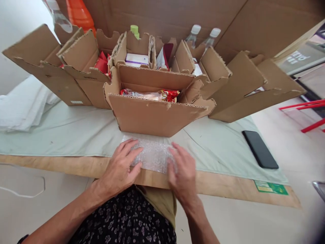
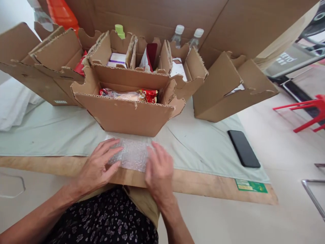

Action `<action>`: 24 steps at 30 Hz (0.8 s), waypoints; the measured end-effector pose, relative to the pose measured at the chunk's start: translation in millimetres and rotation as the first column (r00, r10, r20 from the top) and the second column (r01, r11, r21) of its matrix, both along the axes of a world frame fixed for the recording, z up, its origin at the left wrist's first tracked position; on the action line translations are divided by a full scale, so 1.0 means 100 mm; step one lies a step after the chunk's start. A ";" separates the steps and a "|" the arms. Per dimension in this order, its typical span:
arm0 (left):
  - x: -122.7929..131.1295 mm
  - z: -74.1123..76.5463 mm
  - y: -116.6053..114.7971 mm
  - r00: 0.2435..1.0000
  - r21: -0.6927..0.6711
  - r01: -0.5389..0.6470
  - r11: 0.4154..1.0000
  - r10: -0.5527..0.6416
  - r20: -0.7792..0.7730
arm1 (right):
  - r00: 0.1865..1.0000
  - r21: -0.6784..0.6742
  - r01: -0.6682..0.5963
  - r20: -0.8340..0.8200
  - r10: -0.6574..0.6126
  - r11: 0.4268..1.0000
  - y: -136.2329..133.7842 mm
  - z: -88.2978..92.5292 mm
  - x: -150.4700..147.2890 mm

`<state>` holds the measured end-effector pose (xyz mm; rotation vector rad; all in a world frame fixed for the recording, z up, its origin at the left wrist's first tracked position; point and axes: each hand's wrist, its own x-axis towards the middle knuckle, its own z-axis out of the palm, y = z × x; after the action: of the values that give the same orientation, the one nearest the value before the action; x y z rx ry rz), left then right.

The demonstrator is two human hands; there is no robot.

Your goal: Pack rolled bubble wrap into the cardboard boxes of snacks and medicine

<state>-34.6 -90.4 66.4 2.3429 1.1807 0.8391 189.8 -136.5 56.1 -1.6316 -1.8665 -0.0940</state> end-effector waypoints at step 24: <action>-0.10 -0.43 0.43 0.991 0.167 -0.060 0.984 0.079 -0.108 | 0.994 -0.016 0.050 0.093 -0.049 0.999 0.24 -0.31 0.60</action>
<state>-44.5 -47.0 23.8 2.5241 1.2918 0.8649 249.6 -112.3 24.8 -1.7126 -1.9012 -0.1773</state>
